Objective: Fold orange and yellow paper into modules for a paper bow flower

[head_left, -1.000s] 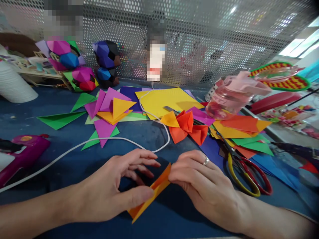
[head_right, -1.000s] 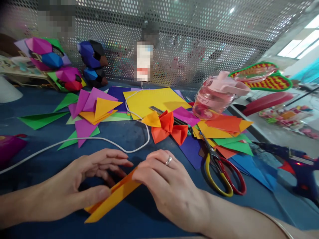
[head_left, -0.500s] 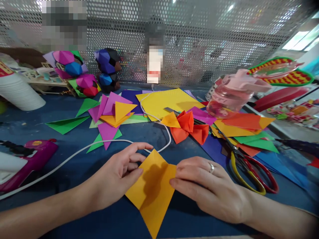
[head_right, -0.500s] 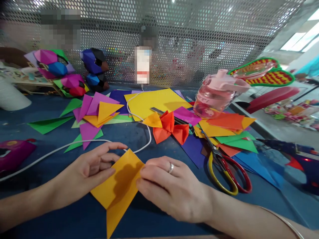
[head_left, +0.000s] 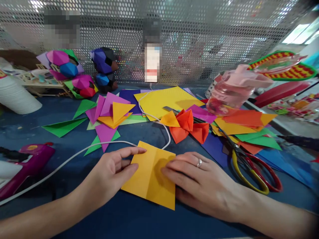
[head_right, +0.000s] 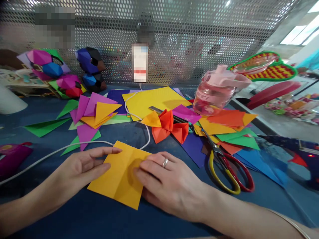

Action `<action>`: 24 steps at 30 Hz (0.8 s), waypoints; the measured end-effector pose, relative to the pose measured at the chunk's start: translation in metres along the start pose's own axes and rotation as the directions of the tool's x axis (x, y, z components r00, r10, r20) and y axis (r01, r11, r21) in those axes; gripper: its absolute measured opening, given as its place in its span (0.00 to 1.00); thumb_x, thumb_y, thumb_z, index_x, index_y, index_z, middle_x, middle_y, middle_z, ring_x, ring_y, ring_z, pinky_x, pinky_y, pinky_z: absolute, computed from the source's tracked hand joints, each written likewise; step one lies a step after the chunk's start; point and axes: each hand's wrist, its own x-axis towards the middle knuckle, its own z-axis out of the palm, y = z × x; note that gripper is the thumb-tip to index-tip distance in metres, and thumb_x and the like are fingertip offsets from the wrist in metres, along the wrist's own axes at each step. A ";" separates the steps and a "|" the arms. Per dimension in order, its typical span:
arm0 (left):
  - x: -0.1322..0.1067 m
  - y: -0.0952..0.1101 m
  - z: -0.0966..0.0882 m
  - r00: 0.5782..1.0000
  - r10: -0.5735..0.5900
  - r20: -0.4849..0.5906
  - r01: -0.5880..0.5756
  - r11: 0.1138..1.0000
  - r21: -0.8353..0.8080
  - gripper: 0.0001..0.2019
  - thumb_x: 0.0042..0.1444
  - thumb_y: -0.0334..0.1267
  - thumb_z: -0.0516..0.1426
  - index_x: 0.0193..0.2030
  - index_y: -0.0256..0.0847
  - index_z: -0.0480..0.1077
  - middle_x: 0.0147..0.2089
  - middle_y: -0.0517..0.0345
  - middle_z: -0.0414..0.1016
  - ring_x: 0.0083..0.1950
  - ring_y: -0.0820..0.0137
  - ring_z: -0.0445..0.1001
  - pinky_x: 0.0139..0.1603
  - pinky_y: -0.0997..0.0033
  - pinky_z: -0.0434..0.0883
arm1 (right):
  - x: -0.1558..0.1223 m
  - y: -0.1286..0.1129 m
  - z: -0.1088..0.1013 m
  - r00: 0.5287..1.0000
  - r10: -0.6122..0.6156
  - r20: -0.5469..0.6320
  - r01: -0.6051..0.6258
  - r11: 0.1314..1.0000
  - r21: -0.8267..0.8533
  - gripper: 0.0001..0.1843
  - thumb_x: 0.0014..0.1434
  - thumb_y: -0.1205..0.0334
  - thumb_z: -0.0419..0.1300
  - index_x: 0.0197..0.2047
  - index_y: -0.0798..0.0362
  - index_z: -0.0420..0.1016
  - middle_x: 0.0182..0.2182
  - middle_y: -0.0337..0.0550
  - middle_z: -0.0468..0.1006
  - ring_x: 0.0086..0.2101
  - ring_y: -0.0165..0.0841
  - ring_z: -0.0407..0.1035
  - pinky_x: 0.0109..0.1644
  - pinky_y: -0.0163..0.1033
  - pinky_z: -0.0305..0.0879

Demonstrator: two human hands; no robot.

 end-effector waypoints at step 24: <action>-0.006 -0.006 -0.009 0.515 0.665 0.542 -0.684 -0.063 0.727 0.19 0.64 0.23 0.50 0.59 0.36 0.70 0.61 0.56 0.73 0.63 0.65 0.68 0.73 0.57 0.51 | -0.011 0.001 0.002 0.996 0.084 0.015 -0.085 0.986 0.146 0.16 0.60 0.78 0.49 0.44 0.60 0.74 0.46 0.51 0.81 0.46 0.36 0.77 0.53 0.40 0.75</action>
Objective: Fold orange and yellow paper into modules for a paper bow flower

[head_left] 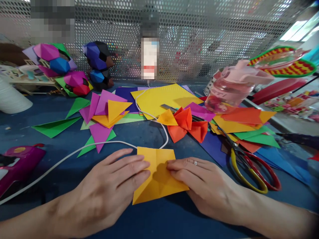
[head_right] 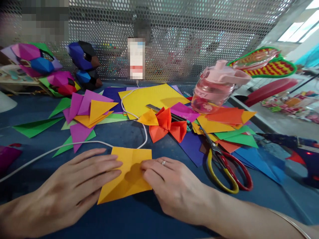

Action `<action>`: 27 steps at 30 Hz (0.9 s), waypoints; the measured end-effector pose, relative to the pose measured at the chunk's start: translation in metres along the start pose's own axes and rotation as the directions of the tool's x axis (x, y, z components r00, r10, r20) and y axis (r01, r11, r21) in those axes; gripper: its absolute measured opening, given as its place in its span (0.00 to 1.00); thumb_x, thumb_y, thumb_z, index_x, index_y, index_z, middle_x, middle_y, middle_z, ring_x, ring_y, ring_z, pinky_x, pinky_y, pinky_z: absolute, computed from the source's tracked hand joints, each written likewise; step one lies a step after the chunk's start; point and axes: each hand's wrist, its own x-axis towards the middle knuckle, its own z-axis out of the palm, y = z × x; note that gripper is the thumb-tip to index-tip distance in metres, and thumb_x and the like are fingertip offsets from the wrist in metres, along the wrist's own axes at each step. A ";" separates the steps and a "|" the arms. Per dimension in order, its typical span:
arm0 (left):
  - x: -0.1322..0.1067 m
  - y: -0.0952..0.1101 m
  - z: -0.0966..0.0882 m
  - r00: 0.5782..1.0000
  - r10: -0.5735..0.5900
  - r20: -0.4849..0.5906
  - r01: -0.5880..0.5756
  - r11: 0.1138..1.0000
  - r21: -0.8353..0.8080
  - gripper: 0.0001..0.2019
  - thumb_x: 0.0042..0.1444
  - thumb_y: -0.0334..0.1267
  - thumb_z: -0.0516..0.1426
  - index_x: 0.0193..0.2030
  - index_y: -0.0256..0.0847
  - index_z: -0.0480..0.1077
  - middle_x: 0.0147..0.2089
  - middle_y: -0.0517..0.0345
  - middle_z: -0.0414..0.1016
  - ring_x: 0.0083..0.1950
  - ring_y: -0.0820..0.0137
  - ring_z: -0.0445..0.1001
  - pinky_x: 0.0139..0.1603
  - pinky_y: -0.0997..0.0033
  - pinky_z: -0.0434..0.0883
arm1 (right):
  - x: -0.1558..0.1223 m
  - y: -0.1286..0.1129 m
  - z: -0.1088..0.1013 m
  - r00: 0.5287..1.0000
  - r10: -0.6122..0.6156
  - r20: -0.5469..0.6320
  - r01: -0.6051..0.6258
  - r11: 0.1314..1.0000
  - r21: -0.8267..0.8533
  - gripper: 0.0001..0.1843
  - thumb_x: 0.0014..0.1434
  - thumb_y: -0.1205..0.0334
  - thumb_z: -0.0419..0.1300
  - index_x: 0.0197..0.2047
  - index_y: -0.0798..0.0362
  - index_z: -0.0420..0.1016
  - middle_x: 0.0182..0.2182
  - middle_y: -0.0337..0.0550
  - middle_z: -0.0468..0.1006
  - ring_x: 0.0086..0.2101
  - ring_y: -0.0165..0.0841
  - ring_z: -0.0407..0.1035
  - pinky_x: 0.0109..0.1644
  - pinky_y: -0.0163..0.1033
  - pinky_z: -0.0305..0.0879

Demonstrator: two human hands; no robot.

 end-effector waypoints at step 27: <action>-0.006 0.026 0.015 0.897 -0.421 -0.137 0.399 0.903 -0.160 0.07 0.66 0.32 0.53 0.49 0.42 0.70 0.45 0.58 0.78 0.41 0.73 0.79 0.45 0.78 0.75 | 0.002 -0.018 0.003 0.905 0.420 0.070 -0.421 0.859 0.293 0.04 0.65 0.64 0.59 0.36 0.52 0.73 0.27 0.36 0.76 0.26 0.28 0.67 0.27 0.33 0.62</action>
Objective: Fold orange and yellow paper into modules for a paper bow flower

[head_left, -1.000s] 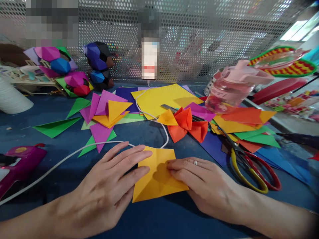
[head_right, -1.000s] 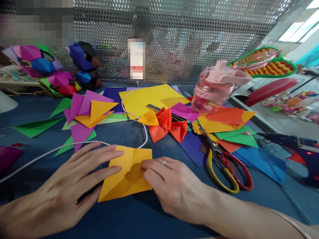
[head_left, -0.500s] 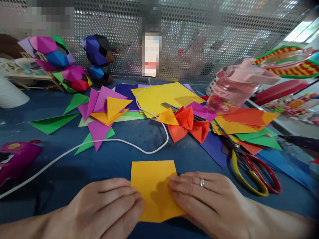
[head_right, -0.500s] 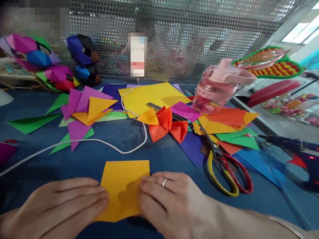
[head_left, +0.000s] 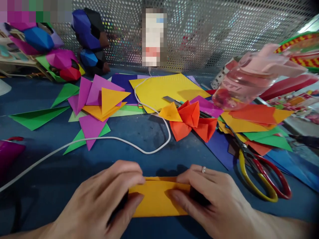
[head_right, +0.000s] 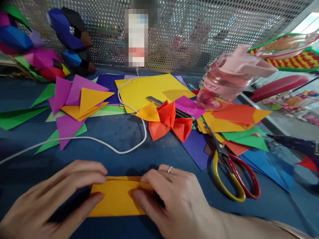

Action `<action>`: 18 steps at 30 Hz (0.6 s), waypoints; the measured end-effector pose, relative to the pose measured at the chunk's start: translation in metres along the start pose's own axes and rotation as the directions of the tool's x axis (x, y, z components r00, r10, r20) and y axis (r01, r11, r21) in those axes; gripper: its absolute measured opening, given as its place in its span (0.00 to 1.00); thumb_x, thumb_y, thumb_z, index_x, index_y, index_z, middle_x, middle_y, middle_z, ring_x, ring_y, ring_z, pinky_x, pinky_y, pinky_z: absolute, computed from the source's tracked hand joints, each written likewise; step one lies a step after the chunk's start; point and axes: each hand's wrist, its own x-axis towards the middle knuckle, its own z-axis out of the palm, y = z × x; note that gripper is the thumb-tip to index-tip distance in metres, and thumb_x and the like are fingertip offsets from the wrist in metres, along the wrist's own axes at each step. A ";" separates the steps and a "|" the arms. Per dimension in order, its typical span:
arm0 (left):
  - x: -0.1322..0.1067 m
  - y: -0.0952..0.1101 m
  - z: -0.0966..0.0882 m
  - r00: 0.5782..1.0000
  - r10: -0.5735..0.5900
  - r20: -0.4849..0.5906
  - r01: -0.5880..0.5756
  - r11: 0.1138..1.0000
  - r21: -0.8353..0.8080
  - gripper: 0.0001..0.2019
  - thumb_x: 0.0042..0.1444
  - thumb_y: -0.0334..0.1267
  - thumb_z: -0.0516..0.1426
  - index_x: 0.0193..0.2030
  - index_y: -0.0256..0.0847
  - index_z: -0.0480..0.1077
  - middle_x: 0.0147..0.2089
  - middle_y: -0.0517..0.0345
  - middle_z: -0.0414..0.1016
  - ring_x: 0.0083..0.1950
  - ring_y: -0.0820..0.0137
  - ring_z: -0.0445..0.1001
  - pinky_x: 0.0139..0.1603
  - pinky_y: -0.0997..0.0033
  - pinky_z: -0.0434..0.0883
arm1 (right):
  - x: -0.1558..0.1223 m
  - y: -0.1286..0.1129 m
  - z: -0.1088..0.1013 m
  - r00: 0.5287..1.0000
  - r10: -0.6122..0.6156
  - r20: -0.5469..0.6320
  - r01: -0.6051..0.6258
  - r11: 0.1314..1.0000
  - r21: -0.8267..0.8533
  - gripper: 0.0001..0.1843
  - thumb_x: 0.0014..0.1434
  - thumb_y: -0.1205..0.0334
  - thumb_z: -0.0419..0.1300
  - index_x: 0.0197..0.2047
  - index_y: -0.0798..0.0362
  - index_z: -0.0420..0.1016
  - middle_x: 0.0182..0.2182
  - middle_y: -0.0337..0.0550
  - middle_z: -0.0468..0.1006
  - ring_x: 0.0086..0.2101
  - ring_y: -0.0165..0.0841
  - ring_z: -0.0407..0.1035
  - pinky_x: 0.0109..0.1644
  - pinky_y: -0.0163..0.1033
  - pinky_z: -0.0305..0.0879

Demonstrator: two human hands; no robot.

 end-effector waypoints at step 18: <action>-0.014 -0.005 0.023 0.865 0.500 0.053 -0.501 0.848 0.174 0.18 0.69 0.27 0.46 0.55 0.45 0.73 0.61 0.67 0.74 0.65 0.73 0.68 0.68 0.71 0.66 | 0.001 0.007 0.006 0.999 0.041 0.013 -0.040 0.995 -0.091 0.04 0.66 0.62 0.59 0.37 0.50 0.71 0.26 0.35 0.75 0.27 0.31 0.66 0.29 0.36 0.60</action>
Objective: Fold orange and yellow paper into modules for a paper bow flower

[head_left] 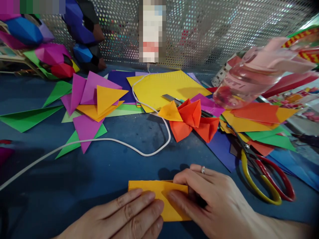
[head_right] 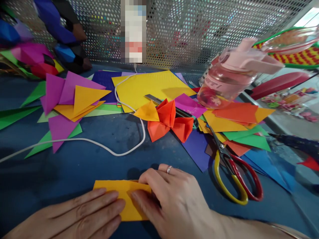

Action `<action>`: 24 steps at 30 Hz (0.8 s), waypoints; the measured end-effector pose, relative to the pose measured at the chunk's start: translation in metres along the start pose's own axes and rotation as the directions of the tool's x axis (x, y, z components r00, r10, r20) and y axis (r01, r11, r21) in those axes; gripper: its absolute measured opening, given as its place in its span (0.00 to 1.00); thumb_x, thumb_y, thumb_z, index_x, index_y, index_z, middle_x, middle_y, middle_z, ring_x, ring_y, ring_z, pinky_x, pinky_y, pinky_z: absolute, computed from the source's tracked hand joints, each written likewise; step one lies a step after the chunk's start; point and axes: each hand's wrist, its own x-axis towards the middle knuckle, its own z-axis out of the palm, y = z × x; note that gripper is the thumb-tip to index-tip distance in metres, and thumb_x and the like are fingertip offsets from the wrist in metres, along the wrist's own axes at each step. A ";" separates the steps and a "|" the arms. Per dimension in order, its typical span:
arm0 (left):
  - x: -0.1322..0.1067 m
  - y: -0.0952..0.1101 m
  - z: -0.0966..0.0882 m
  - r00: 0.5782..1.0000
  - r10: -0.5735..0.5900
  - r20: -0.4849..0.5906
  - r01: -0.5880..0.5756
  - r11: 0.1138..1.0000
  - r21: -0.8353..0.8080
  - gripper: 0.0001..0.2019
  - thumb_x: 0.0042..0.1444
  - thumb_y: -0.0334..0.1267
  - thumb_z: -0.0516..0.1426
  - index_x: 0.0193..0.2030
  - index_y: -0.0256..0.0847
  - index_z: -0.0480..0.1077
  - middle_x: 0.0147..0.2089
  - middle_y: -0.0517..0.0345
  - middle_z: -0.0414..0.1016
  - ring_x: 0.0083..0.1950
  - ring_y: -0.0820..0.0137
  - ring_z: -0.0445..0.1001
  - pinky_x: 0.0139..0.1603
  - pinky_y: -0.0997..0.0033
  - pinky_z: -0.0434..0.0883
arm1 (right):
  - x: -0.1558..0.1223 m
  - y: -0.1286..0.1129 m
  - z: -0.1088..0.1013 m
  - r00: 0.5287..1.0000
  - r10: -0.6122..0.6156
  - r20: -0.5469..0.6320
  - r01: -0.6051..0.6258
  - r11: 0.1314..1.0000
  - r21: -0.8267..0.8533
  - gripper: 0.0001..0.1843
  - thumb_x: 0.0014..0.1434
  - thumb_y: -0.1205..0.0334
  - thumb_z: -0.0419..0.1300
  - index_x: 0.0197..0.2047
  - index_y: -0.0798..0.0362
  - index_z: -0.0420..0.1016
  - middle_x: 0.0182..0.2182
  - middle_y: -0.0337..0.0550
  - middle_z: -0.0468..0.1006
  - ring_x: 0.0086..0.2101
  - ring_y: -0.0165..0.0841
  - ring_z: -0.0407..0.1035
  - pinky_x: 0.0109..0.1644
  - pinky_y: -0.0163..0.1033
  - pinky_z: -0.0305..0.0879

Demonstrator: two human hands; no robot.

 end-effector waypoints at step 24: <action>-0.005 0.002 0.001 0.999 0.012 0.047 -0.011 1.000 -0.017 0.16 0.67 0.29 0.50 0.57 0.43 0.72 0.62 0.64 0.73 0.64 0.71 0.70 0.68 0.69 0.66 | -0.001 -0.002 -0.002 0.992 0.120 0.029 -0.120 0.993 -0.015 0.09 0.62 0.59 0.63 0.42 0.50 0.67 0.19 0.27 0.65 0.19 0.28 0.62 0.24 0.32 0.57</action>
